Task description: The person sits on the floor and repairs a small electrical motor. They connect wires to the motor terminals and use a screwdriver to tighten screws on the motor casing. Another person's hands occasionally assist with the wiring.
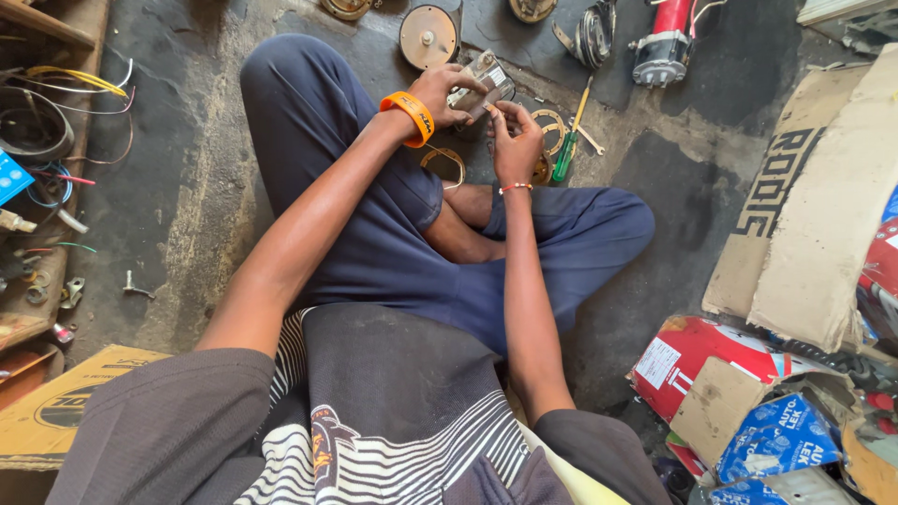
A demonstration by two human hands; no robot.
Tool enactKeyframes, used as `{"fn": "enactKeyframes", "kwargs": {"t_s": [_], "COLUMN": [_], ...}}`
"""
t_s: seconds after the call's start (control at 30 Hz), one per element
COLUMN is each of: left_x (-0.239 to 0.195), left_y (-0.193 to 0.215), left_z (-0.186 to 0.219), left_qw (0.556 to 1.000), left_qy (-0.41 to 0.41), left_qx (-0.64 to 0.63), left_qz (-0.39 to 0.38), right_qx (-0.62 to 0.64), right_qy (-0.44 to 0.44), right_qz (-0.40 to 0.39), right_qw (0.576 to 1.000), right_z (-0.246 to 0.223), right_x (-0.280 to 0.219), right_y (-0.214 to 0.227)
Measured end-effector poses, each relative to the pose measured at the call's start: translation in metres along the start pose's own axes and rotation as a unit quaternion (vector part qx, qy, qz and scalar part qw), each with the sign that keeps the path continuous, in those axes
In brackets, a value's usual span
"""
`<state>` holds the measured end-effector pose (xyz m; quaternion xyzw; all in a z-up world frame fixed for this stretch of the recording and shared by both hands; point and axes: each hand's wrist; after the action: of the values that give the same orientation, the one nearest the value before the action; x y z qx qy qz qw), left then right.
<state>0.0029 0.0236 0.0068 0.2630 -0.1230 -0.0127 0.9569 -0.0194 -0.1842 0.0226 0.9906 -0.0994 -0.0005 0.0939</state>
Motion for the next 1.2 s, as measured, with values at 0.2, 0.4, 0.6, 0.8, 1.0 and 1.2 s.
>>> {"fn": "enactKeyframes", "kwargs": {"t_s": [0.2,0.4,0.6,0.8,1.0,1.2], "left_x": [-0.002,-0.002,-0.002,-0.002,-0.005,-0.003], "left_y": [-0.001,0.0,-0.004,-0.011,-0.011,-0.01], "left_z": [0.001,0.001,-0.002,-0.006,-0.006,-0.007], "left_qw": [0.998,1.0,1.0,0.999,0.999,1.0], "left_qy": [-0.038,-0.004,0.008,-0.016,0.023,-0.017], "left_qx": [0.02,0.002,0.023,0.037,0.034,0.012], "left_qz": [0.034,0.012,-0.007,0.001,-0.026,-0.017], "right_qx": [0.024,-0.006,0.008,0.004,-0.07,-0.061], "right_qy": [-0.03,-0.067,-0.139,-0.165,-0.107,-0.094], "right_qz": [-0.027,-0.067,-0.177,-0.228,-0.204,-0.203], "right_qw": [0.999,0.995,0.974,0.96,0.97,0.973], "right_z": [0.011,0.022,0.024,0.016,0.01,0.01], "right_x": [0.009,0.015,0.031,0.041,0.04,0.038], "right_y": [0.0,0.001,0.011,0.015,0.011,0.008]}}
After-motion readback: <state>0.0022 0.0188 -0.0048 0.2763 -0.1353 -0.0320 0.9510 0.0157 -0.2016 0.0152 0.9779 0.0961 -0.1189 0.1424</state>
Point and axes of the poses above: each hand's wrist, its own x-axis towards the middle knuckle, its own y-axis out of the back of the hand, z = x × y, and after that the axes turned 13 degrees about z, right-handed
